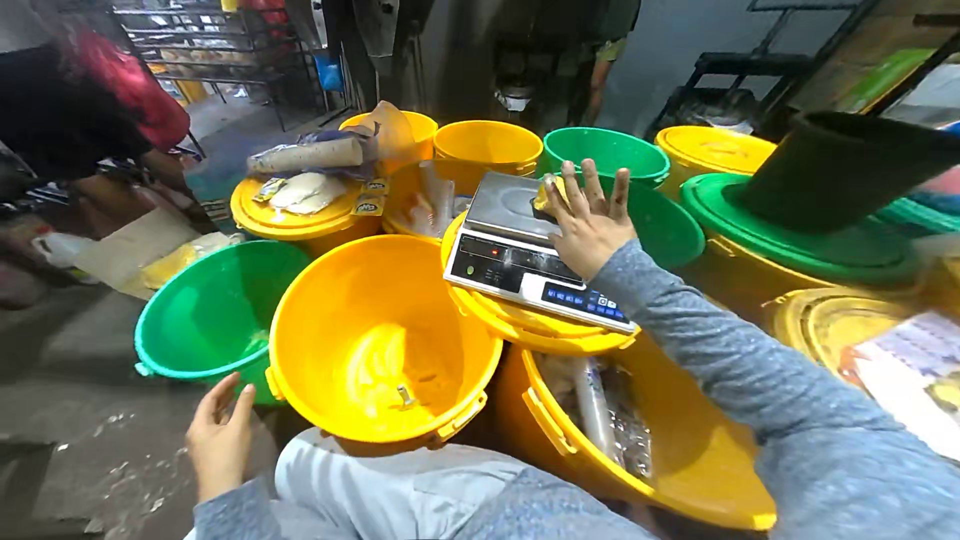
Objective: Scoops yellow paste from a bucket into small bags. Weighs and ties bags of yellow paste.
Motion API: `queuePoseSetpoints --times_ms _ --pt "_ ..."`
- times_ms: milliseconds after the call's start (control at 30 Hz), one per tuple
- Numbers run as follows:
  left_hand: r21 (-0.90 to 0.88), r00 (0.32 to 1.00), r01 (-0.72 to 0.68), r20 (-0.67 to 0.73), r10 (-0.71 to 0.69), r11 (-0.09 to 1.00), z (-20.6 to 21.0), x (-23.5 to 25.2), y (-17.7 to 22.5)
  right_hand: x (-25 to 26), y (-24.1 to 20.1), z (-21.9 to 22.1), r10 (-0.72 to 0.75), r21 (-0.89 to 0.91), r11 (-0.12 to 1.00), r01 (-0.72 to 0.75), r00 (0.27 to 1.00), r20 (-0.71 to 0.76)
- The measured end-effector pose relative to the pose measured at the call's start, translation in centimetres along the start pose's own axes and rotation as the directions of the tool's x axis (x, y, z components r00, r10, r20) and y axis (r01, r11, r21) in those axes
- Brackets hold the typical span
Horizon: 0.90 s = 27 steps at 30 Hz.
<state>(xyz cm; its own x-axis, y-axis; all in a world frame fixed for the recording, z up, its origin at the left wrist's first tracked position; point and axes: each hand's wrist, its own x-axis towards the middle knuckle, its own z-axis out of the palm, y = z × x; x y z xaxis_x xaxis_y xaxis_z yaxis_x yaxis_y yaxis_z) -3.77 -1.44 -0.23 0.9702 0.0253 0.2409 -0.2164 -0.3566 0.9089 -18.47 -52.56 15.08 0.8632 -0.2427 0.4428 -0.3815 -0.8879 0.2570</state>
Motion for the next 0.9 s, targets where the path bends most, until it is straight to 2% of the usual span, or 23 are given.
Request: queuePoseSetpoints --times_ms 100,167,267,333,400,533,633,800,900 --pt "0.001 1.000 0.002 -0.003 -0.002 1.000 -0.2 -0.3 0.3 0.4 1.6 -0.7 0.046 0.117 0.992 -0.038 0.997 -0.065" --pt "0.003 1.000 0.005 0.006 -0.005 1.000 -0.5 -0.3 0.2 1.5 4.3 -1.7 0.144 0.223 0.968 -0.115 0.982 -0.122" --pt "0.009 1.000 0.015 0.009 -0.015 1.000 -0.5 -0.4 0.3 2.7 8.1 -2.4 0.336 0.406 0.866 -0.292 0.941 -0.039" --pt "0.014 1.000 0.014 0.007 -0.014 1.000 -0.4 -0.3 0.4 3.5 9.5 -1.4 0.383 0.512 0.779 -0.362 0.921 0.069" --pt "0.011 1.000 0.027 0.012 -0.027 1.000 -0.2 -0.3 0.6 4.1 10.2 0.1 0.377 0.576 0.708 -0.409 0.908 0.181" --pt "0.016 0.999 0.046 0.024 -0.046 0.999 0.3 -0.3 0.6 4.5 10.9 4.2 0.348 0.599 0.656 -0.459 0.888 0.300" --pt "0.009 0.998 0.054 0.024 -0.054 0.999 0.4 -0.3 0.6 5.0 11.1 6.5 0.343 0.590 0.655 -0.472 0.882 0.324" --pt "0.012 0.999 0.044 0.019 -0.045 0.999 0.1 -0.3 0.5 6.2 11.0 7.2 0.339 0.584 0.666 -0.464 0.886 0.317" --pt "-0.008 1.000 0.027 0.014 -0.027 1.000 0.4 -0.2 0.7 8.2 10.9 8.8 0.291 0.556 0.690 -0.464 0.881 0.373"
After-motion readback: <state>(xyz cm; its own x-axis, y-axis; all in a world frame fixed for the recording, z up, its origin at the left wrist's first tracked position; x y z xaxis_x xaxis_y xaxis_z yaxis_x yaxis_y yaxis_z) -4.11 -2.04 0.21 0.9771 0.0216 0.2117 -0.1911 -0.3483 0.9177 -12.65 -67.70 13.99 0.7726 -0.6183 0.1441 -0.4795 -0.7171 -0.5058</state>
